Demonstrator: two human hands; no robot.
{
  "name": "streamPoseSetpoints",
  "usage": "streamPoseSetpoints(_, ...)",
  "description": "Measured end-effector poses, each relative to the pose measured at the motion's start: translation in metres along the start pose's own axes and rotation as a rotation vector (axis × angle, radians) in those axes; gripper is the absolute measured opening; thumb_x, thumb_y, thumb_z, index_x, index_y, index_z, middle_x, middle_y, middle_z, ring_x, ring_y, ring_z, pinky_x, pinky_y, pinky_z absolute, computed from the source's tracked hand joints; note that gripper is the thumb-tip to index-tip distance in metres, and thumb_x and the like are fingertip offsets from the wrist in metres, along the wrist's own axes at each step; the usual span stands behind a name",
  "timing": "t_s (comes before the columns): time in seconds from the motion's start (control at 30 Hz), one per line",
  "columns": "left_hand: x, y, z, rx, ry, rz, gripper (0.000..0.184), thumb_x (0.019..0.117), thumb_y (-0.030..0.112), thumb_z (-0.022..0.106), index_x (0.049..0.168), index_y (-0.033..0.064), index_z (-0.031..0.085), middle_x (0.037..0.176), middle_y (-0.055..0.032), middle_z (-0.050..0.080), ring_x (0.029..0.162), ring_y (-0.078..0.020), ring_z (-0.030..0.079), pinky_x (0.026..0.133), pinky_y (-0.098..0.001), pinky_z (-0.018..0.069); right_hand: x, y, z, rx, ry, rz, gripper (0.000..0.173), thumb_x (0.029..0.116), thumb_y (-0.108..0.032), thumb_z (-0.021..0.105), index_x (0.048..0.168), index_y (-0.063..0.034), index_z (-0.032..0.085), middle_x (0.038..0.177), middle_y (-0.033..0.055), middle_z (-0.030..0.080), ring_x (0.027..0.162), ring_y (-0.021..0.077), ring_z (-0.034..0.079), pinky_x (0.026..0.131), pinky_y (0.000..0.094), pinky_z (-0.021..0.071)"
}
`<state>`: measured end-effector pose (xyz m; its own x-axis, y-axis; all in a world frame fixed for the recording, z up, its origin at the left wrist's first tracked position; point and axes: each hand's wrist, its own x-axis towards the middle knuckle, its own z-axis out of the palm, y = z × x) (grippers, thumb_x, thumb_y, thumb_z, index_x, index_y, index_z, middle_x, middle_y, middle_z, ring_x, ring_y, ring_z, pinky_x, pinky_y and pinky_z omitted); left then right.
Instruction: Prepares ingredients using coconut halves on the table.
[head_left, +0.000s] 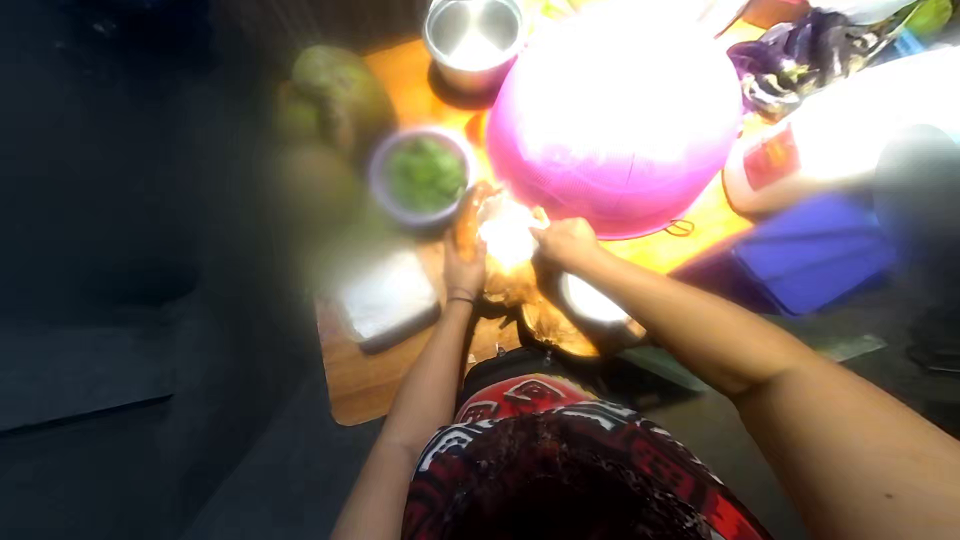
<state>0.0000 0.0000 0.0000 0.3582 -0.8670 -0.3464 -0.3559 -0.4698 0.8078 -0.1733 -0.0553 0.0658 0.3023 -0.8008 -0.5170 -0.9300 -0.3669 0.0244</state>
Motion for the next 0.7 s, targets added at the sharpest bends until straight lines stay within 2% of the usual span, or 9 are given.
streamPoseSetpoints(0.1, 0.000, -0.001, 0.000, -0.008, 0.001, 0.009, 0.079, 0.0993, 0.039, 0.067, 0.161, 0.0133, 0.025, 0.141, -0.0233, 0.058, 0.126, -0.0374, 0.061, 0.105, -0.0568, 0.0471, 0.007, 0.001, -0.010, -0.010, 0.075, -0.017, 0.047, 0.1045, -0.005, 0.048, 0.150, -0.0138, 0.053, 0.119, 0.0311, 0.066, 0.105, 0.0502, 0.066, 0.081, 0.0628, 0.0518)
streamPoseSetpoints(0.17, 0.000, -0.001, -0.001, -0.004, -0.008, -0.004, 0.079, 0.0995, 0.039, 0.067, 0.162, 0.0141, 0.024, 0.142, -0.0225, 0.057, 0.126, -0.0370, 0.060, 0.106, -0.0574, 0.0468, 0.007, 0.006, -0.009, -0.008, 0.039, -0.003, 0.048, 0.1041, -0.007, 0.050, 0.151, -0.0147, 0.052, 0.121, 0.0309, 0.065, 0.107, 0.0499, 0.065, 0.084, 0.0635, 0.0511)
streamPoseSetpoints(0.33, 0.001, -0.003, 0.002, -0.021, -0.001, -0.002, 0.080, 0.0997, 0.039, 0.066, 0.162, 0.0133, 0.024, 0.141, -0.0230, 0.058, 0.125, -0.0374, 0.061, 0.104, -0.0571, 0.0477, -0.016, -0.008, -0.024, -0.047, -0.135, 0.058, 0.029, 0.1052, -0.011, 0.051, 0.127, -0.0032, 0.068, 0.116, 0.0262, 0.069, 0.112, 0.0446, 0.066, 0.086, 0.0628, 0.0519)
streamPoseSetpoints(0.43, 0.001, -0.004, 0.002, -0.023, -0.002, -0.004, 0.080, 0.0993, 0.040, 0.067, 0.162, 0.0143, 0.024, 0.141, -0.0223, 0.058, 0.124, -0.0370, 0.062, 0.104, -0.0573, 0.0483, -0.005, -0.012, -0.030, -0.046, -0.052, 0.033, 0.042, 0.1047, -0.005, 0.047, 0.145, -0.0111, 0.056, 0.116, 0.0285, 0.068, 0.108, 0.0480, 0.066, 0.083, 0.0623, 0.0521)
streamPoseSetpoints(0.5, 0.001, -0.003, 0.000, -0.011, -0.011, -0.020, 0.081, 0.0994, 0.042, 0.066, 0.162, 0.0144, 0.023, 0.141, -0.0230, 0.058, 0.123, -0.0378, 0.063, 0.103, -0.0580, 0.0487, 0.002, -0.002, -0.025, -0.044, -0.020, 0.032, 0.047, 0.1040, -0.006, 0.049, 0.150, -0.0150, 0.053, 0.117, 0.0298, 0.068, 0.108, 0.0494, 0.066, 0.084, 0.0631, 0.0517)
streamPoseSetpoints(0.53, 0.000, -0.002, -0.001, -0.008, -0.017, -0.030, 0.081, 0.0994, 0.042, 0.066, 0.162, 0.0145, 0.023, 0.141, -0.0230, 0.058, 0.123, -0.0382, 0.062, 0.103, -0.0581, 0.0486, 0.001, 0.003, -0.021, -0.051, -0.042, 0.038, 0.045, 0.1045, -0.008, 0.050, 0.149, -0.0135, 0.054, 0.118, 0.0297, 0.067, 0.110, 0.0492, 0.066, 0.085, 0.0636, 0.0515)
streamPoseSetpoints(0.63, -0.001, 0.002, -0.003, -0.001, -0.027, -0.053, 0.081, 0.0995, 0.043, 0.066, 0.162, 0.0153, 0.023, 0.142, -0.0230, 0.057, 0.121, -0.0391, 0.063, 0.102, -0.0586, 0.0493, -0.008, 0.001, -0.018, -0.084, -0.121, 0.069, 0.031, 0.1072, -0.014, 0.048, 0.131, -0.0056, 0.066, 0.117, 0.0272, 0.069, 0.111, 0.0467, 0.066, 0.085, 0.0632, 0.0519)
streamPoseSetpoints(0.67, -0.001, 0.002, -0.002, -0.003, -0.029, -0.057, 0.081, 0.0995, 0.043, 0.065, 0.163, 0.0159, 0.023, 0.142, -0.0232, 0.057, 0.121, -0.0395, 0.063, 0.100, -0.0593, 0.0498, -0.009, -0.003, -0.021, -0.091, -0.117, 0.067, 0.031, 0.1068, -0.012, 0.048, 0.132, -0.0061, 0.066, 0.116, 0.0273, 0.069, 0.110, 0.0469, 0.067, 0.084, 0.0629, 0.0520)
streamPoseSetpoints(0.7, 0.000, 0.001, -0.002, -0.003, -0.032, -0.061, 0.081, 0.0994, 0.044, 0.065, 0.163, 0.0168, 0.022, 0.143, -0.0230, 0.056, 0.120, -0.0394, 0.064, 0.100, -0.0596, 0.0503, -0.009, -0.006, -0.023, -0.089, -0.098, 0.057, 0.036, 0.1060, -0.010, 0.048, 0.140, -0.0105, 0.061, 0.117, 0.0281, 0.068, 0.109, 0.0478, 0.066, 0.084, 0.0628, 0.0518)
